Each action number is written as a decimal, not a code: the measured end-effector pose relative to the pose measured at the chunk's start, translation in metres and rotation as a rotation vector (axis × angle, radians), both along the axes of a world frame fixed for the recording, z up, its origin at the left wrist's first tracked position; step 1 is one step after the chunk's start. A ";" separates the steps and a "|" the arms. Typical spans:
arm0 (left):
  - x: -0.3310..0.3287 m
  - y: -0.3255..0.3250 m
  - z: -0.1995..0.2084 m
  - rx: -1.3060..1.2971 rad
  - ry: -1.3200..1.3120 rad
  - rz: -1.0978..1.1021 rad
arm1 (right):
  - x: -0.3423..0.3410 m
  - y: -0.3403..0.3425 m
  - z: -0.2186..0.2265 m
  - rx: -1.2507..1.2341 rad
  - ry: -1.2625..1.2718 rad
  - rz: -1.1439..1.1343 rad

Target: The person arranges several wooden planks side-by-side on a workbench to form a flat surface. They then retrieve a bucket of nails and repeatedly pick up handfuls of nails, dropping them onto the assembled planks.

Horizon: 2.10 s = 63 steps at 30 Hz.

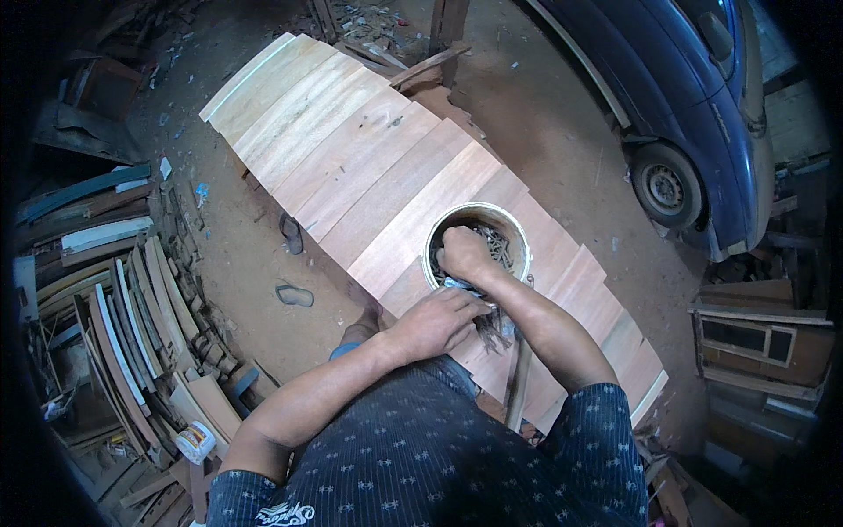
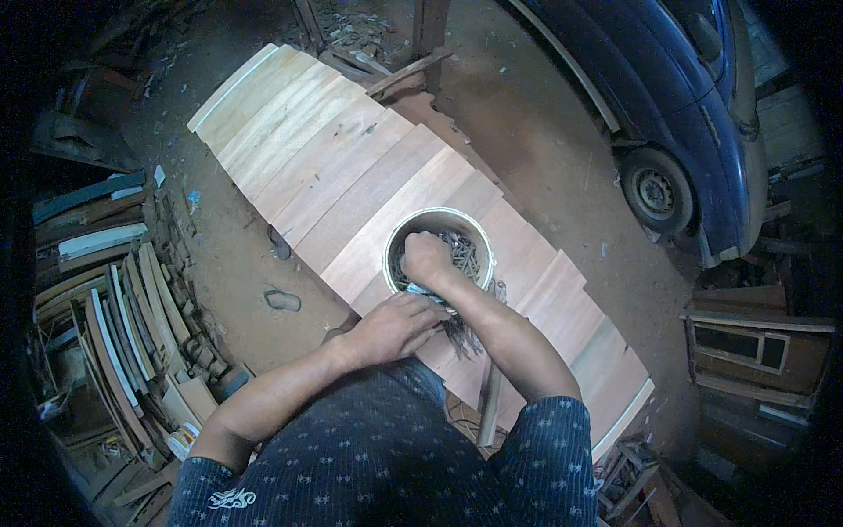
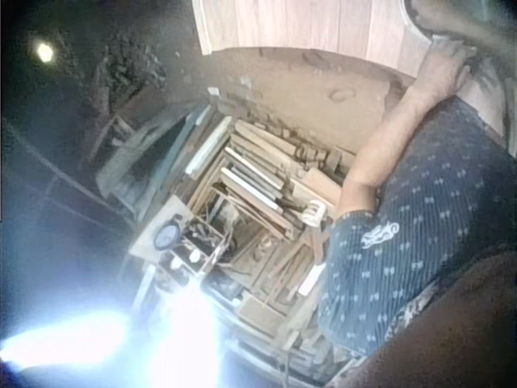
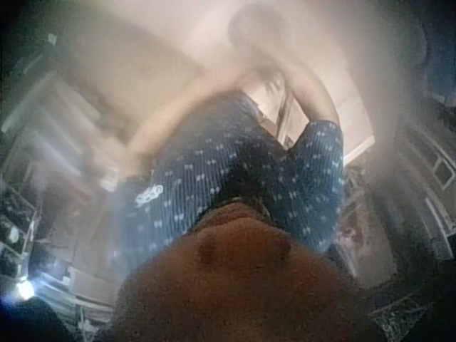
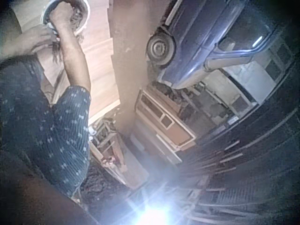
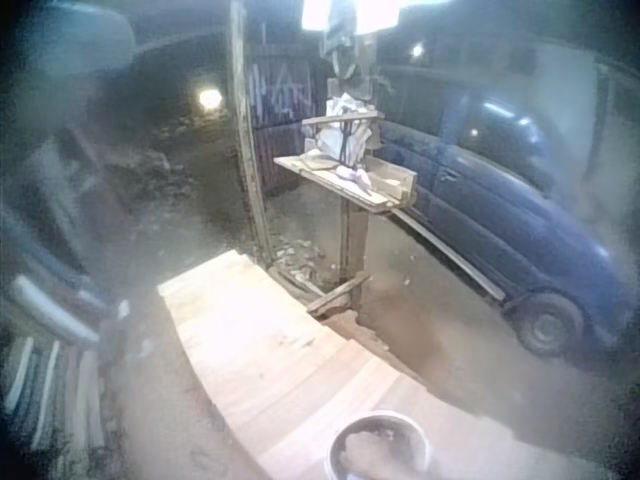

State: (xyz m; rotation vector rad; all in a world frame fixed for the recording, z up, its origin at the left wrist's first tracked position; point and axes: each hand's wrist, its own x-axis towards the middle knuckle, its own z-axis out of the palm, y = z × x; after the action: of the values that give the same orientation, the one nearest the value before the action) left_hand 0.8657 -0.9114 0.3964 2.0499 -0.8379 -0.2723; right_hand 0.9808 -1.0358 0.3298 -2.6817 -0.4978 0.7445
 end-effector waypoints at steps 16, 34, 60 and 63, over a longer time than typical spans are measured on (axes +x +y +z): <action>-0.001 0.001 0.005 0.034 -0.001 -0.003 | 0.018 -0.019 0.040 0.038 0.046 0.139; -0.001 0.001 -0.001 0.021 -0.017 0.000 | -0.012 -0.085 0.082 0.009 -0.074 0.178; -0.004 0.002 -0.003 0.028 -0.012 0.011 | 0.021 -0.062 0.073 0.122 -0.150 0.434; -0.005 0.002 -0.006 0.020 -0.022 0.006 | 0.011 -0.081 0.090 0.061 -0.089 0.327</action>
State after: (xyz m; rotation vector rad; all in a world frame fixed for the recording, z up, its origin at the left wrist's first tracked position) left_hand 0.8608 -0.9099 0.3904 2.0773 -0.8457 -0.2560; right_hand 0.9915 -1.1169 0.4195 -2.6154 -0.9818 0.6817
